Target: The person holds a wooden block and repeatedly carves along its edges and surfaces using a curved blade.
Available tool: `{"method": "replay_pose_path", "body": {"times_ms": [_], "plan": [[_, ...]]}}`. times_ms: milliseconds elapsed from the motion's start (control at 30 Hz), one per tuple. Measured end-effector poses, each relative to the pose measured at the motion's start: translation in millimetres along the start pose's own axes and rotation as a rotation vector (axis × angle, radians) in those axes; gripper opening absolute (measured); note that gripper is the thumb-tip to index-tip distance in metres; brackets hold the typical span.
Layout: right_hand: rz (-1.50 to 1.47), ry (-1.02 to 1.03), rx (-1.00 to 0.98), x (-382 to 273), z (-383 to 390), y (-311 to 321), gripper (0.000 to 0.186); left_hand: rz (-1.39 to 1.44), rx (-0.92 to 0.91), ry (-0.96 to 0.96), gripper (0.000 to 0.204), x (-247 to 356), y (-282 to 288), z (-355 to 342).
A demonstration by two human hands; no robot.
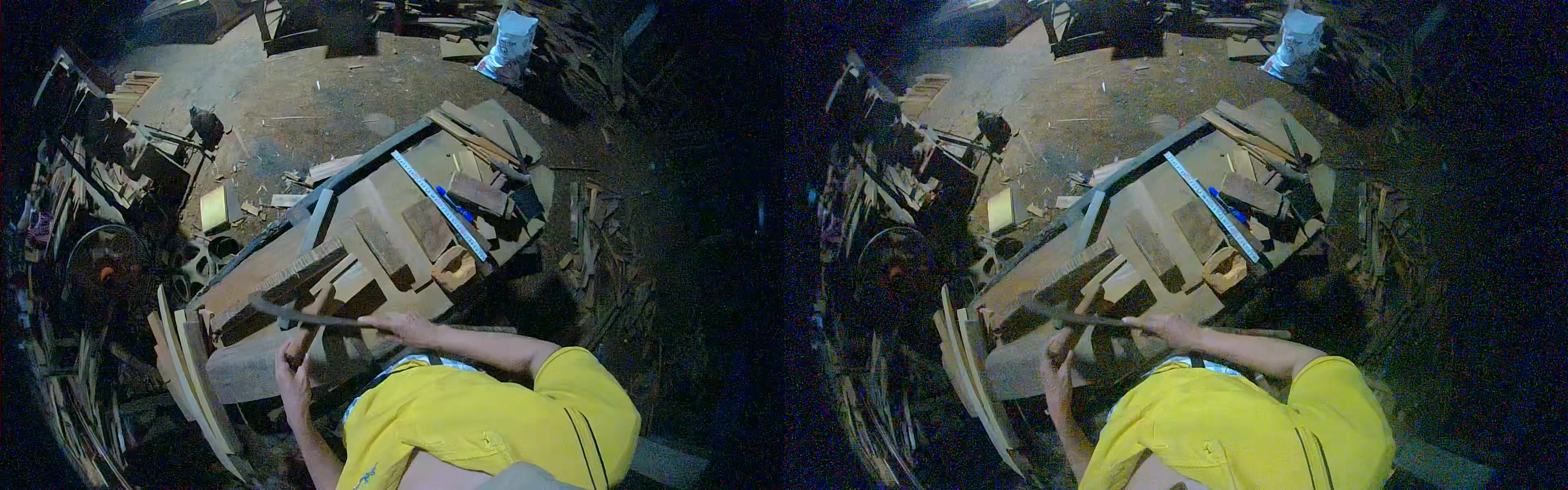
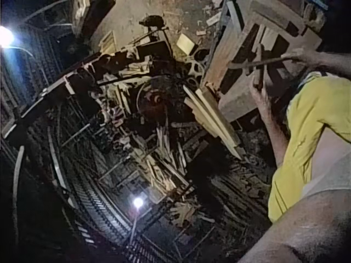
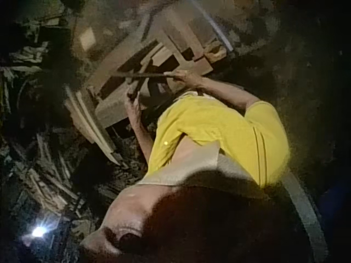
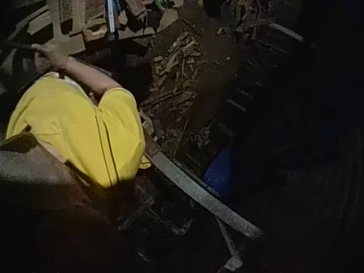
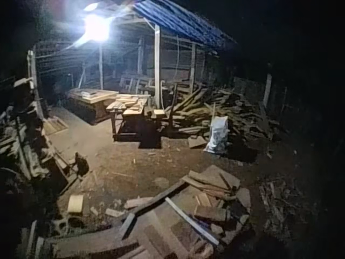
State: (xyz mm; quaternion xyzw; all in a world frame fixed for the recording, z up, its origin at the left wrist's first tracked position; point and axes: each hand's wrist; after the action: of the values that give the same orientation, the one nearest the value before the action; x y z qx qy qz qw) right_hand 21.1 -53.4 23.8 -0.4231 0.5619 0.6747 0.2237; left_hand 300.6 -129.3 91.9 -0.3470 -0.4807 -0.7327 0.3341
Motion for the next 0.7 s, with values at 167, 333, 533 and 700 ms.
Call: {"method": "replay_pose_path", "body": {"times_ms": [167,333,533,700], "plan": [[-0.059,-0.214,-0.106,16.8,-8.1,-6.5,0.052,0.13,-0.014,0.159,0.035,-8.7,0.2,5.4],[-0.018,0.059,0.049,-6.1,-3.2,-26.7,0.054,-0.009,0.003,0.142,0.032,11.1,-1.3,-0.9],[-0.027,-0.007,0.083,4.8,1.4,-28.4,0.055,-0.199,0.25,-0.11,0.043,7.3,6.2,-7.0],[-0.093,-0.002,0.108,-0.7,-12.9,-44.7,0.06,-0.301,0.134,0.076,0.054,-22.2,1.7,-19.2]]}}
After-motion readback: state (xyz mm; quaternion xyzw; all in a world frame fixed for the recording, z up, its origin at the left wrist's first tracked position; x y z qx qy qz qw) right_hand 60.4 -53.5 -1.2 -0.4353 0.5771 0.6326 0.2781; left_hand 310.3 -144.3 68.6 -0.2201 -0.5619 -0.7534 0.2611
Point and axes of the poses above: each hand's wrist, its own z-axis away from the middle knuckle, its own y-axis out of the back of the hand, x = y × z, and after that the axes turned 4 degrees about y, right-handed
